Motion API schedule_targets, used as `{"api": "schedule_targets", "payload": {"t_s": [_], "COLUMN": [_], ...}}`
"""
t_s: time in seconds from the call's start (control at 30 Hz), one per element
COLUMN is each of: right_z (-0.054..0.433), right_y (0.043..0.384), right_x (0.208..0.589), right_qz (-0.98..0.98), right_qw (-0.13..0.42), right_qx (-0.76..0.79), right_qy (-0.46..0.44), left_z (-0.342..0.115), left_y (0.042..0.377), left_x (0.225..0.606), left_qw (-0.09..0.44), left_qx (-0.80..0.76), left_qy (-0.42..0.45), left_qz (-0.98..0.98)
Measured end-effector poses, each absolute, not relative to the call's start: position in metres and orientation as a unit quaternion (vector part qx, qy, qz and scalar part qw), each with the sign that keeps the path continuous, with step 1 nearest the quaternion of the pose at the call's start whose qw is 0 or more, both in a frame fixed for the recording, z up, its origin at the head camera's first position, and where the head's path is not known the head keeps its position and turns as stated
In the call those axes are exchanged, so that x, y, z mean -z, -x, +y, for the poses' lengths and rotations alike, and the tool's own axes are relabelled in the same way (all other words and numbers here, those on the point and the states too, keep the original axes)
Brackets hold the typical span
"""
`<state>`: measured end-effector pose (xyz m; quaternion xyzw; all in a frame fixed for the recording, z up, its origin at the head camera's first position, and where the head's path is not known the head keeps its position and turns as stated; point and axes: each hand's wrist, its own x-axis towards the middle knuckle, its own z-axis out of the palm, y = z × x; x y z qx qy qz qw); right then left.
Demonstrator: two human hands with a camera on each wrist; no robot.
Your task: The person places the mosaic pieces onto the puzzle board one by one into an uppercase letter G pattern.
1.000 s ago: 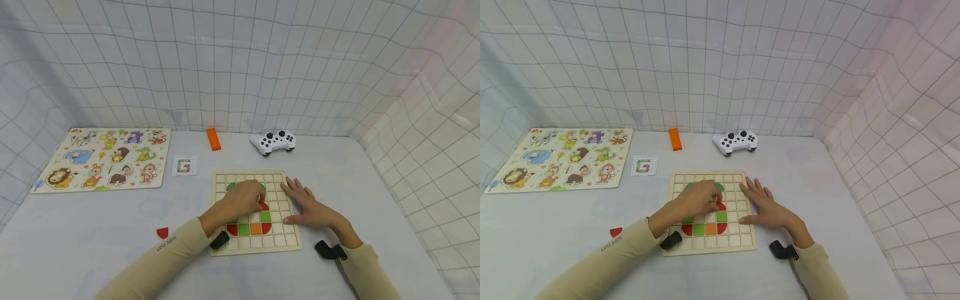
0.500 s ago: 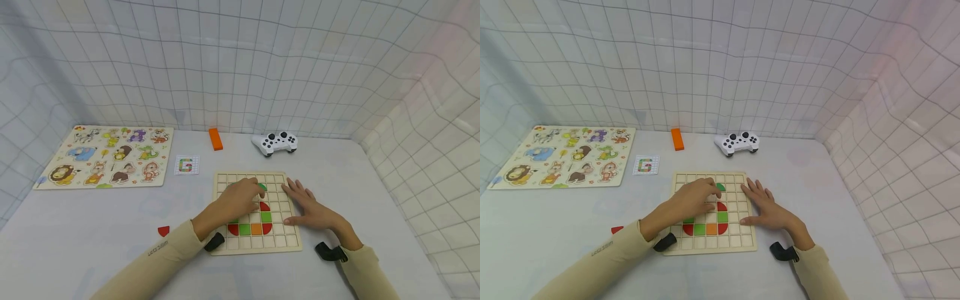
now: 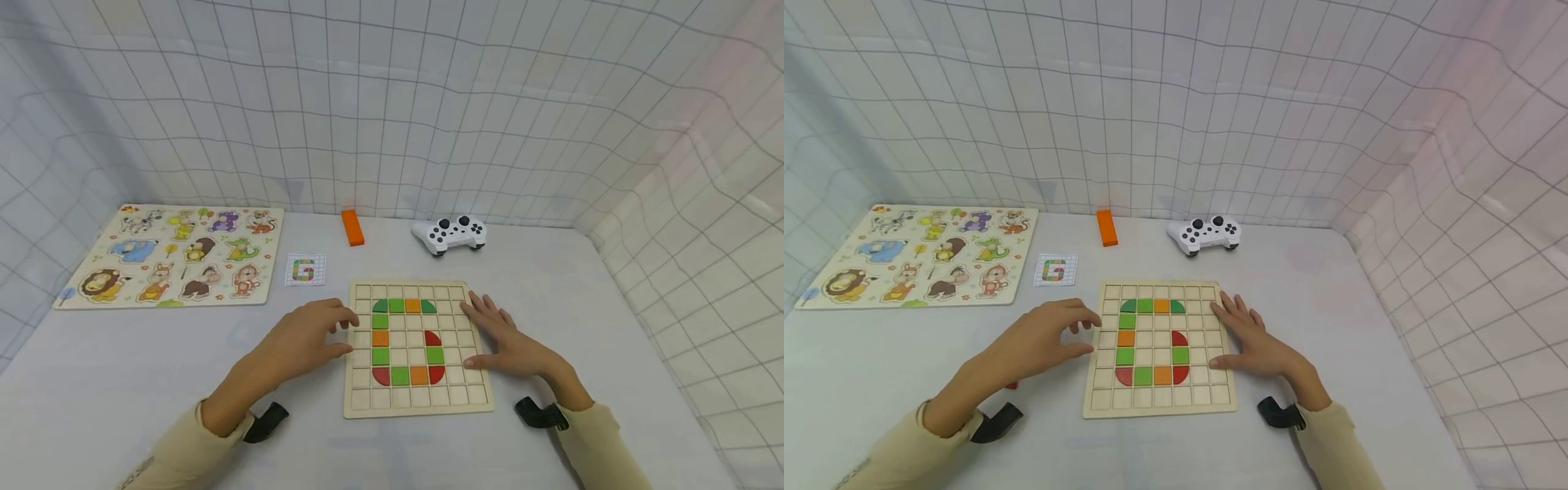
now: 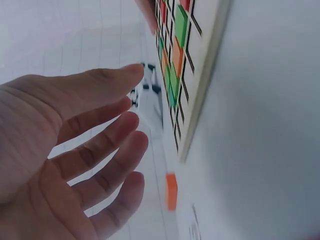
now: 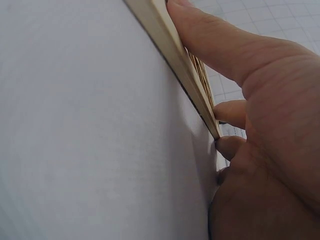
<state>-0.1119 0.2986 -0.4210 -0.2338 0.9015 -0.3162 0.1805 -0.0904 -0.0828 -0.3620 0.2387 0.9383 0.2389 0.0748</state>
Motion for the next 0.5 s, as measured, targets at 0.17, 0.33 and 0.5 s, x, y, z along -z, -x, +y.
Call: {"api": "schedule_targets", "payload": {"t_s": [0.17, 0.33, 0.5], "right_z": [0.299, 0.299, 0.299], "right_y": [0.112, 0.113, 0.112], "right_x": [0.422, 0.422, 0.422], "right_qz": [0.902, 0.903, 0.903], "right_qw": [0.18, 0.18, 0.181], "right_qx": [0.315, 0.315, 0.314], "right_qy": [0.233, 0.232, 0.23], "left_z": [-0.123, -0.153, -0.171], "left_y": [0.077, 0.066, 0.061], "left_x": [0.359, 0.364, 0.371], "left_qw": [0.107, 0.145, 0.156], "left_qx": [-0.239, -0.233, -0.22], "left_qy": [-0.206, -0.187, -0.164], "left_qz": [0.943, 0.943, 0.949]}}
